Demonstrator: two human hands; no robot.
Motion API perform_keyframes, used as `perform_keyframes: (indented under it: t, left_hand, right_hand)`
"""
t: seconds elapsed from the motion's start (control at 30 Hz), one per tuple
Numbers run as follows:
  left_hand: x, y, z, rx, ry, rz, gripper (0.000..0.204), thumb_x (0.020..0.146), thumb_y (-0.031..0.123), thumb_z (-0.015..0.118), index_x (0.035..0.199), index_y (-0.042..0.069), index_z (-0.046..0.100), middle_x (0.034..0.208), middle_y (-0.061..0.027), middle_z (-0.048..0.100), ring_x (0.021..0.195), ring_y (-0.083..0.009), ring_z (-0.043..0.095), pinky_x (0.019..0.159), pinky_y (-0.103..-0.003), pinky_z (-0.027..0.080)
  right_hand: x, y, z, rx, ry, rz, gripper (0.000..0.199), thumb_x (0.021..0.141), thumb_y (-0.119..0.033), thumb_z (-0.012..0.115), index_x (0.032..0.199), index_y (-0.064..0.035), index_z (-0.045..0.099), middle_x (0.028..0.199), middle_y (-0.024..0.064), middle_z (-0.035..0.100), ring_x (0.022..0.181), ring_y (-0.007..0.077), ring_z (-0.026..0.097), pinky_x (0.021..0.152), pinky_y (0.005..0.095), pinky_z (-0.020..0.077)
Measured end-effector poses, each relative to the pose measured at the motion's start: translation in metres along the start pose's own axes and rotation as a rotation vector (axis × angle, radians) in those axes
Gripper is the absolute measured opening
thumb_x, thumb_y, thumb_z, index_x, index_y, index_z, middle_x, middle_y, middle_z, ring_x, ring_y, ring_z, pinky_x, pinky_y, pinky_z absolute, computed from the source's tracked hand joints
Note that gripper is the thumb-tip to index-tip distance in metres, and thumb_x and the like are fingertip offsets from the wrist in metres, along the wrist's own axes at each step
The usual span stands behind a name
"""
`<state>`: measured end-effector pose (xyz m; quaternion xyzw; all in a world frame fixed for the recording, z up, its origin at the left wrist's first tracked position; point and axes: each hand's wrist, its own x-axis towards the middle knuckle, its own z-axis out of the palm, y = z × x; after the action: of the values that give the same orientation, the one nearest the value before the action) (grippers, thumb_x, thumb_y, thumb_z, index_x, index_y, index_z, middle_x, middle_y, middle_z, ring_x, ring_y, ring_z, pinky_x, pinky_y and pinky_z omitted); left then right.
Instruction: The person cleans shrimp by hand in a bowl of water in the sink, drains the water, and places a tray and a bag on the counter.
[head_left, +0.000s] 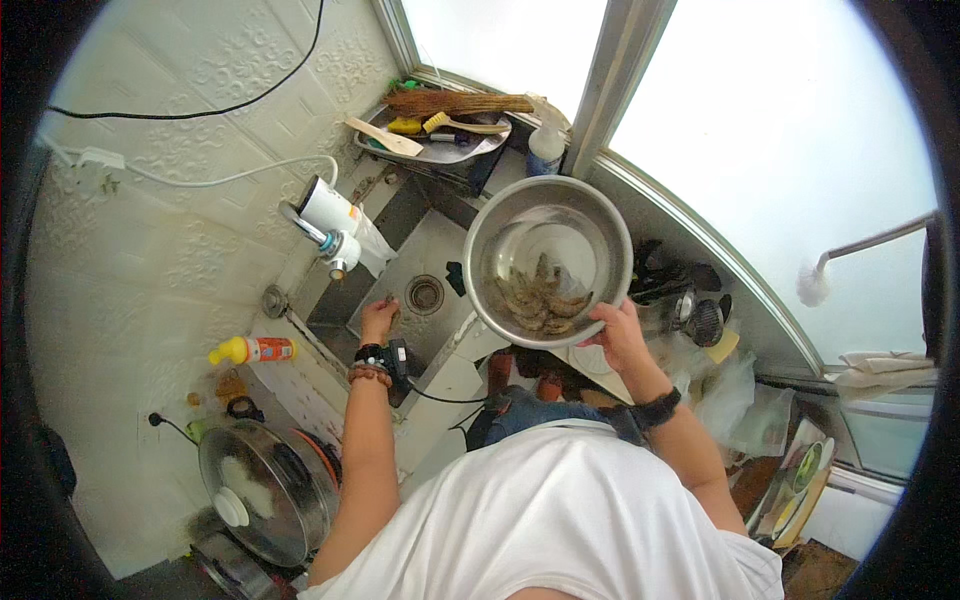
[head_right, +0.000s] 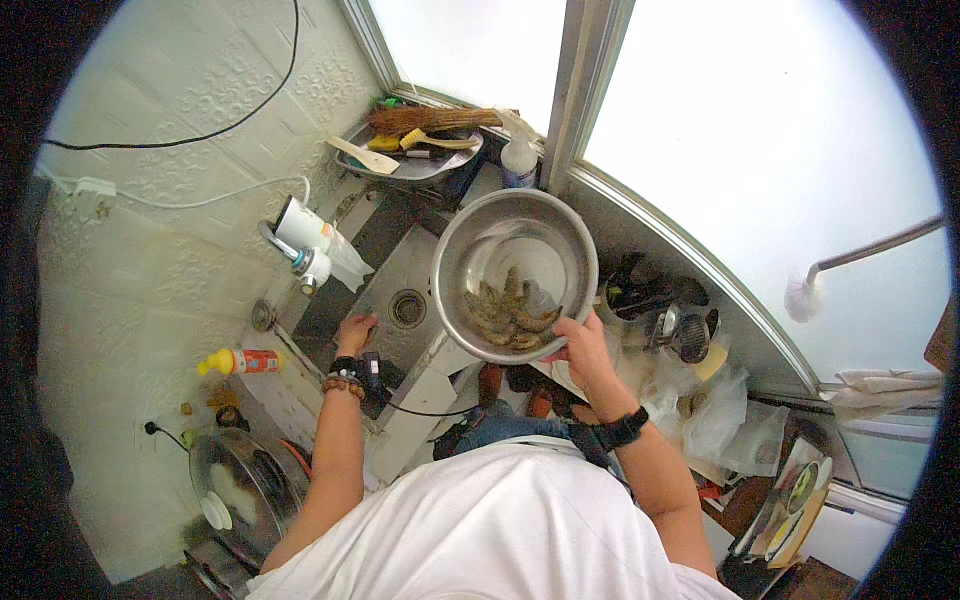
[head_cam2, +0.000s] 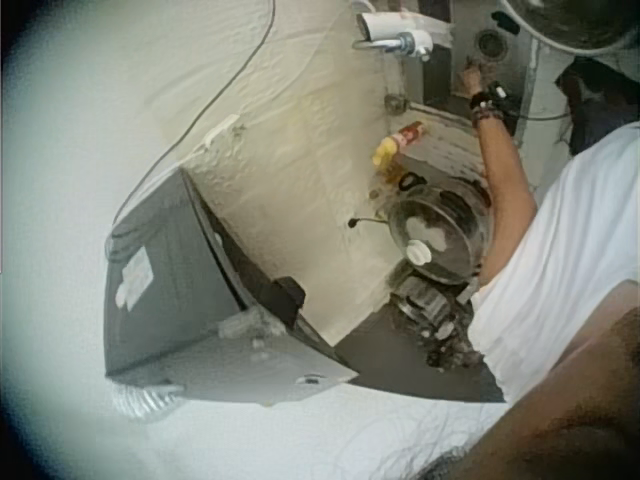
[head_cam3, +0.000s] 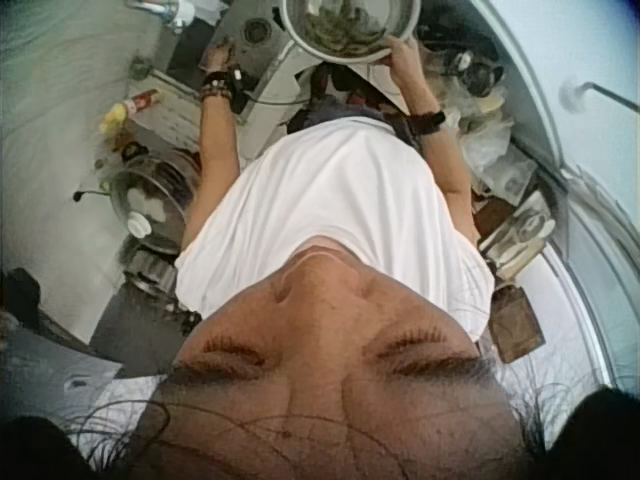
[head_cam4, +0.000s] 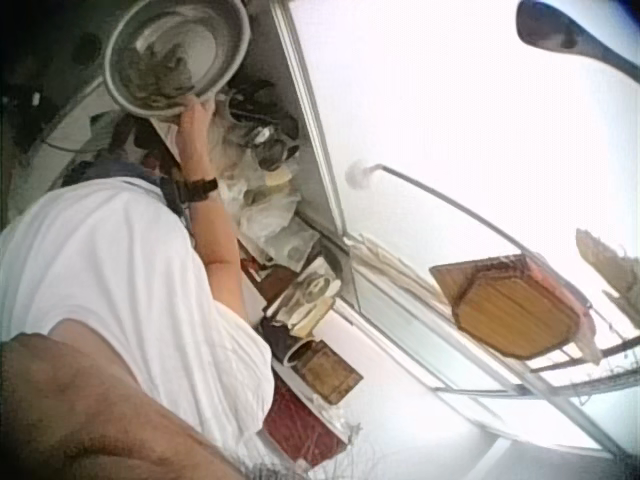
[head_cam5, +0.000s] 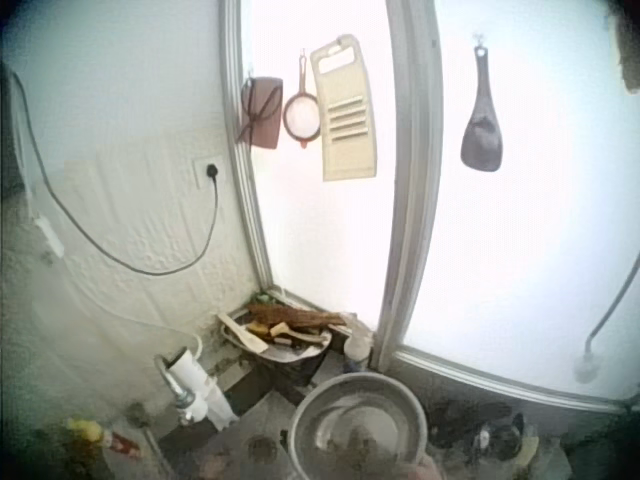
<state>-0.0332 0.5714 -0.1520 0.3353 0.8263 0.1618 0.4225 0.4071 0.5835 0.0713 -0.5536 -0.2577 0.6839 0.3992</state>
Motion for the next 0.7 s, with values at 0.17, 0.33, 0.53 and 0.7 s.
perform_keyframes:
  t: [0.17,0.33,0.53,0.7]
  left_hand:
    - [-0.117,0.126,-0.017,-0.427,0.237,0.302,0.033,0.093,0.031,0.047,0.106,0.004,0.061,0.072,0.0008,0.058,0.051,-0.0068,0.045,0.047,-0.023,0.036]
    - [-0.152,0.17,0.004,-0.562,-0.241,0.506,0.036,0.094,0.013,0.041,0.129,0.003,0.044,0.102,-0.0115,0.062,0.088,-0.0195,0.062,0.075,-0.031,0.05]
    - [-0.144,0.171,0.034,0.142,0.134,0.69,0.055,0.09,0.023,0.051,0.137,0.003,0.029,0.127,-0.0284,0.042,0.118,-0.0398,0.042,0.097,-0.045,0.035]
    - [-0.167,0.175,0.066,0.49,0.215,0.525,0.086,0.076,0.052,0.063,0.139,0.006,0.024,0.131,-0.0272,0.036,0.118,-0.046,0.036,0.098,-0.049,0.031]
  right_hand:
    - [0.018,0.015,0.003,-0.009,-0.114,0.104,0.04,0.077,-0.002,0.048,0.115,0.0015,0.037,0.098,0.0186,0.054,0.073,0.0299,0.063,0.051,0.037,0.0583]
    - [0.023,0.03,0.027,-0.008,-0.233,0.126,0.047,0.078,-0.003,0.045,0.123,-0.003,0.032,0.102,0.0181,0.051,0.072,0.0297,0.063,0.049,0.036,0.0574]
    - [0.023,0.028,0.038,-0.019,-0.348,0.104,0.048,0.078,-0.002,0.044,0.124,-0.0048,0.032,0.103,0.0156,0.05,0.072,0.028,0.061,0.048,0.0351,0.0569]
    - [0.015,0.022,0.052,-0.074,-0.366,-0.019,0.048,0.076,-0.002,0.045,0.122,-0.0047,0.031,0.103,0.0154,0.05,0.074,0.0252,0.06,0.048,0.0345,0.0551]
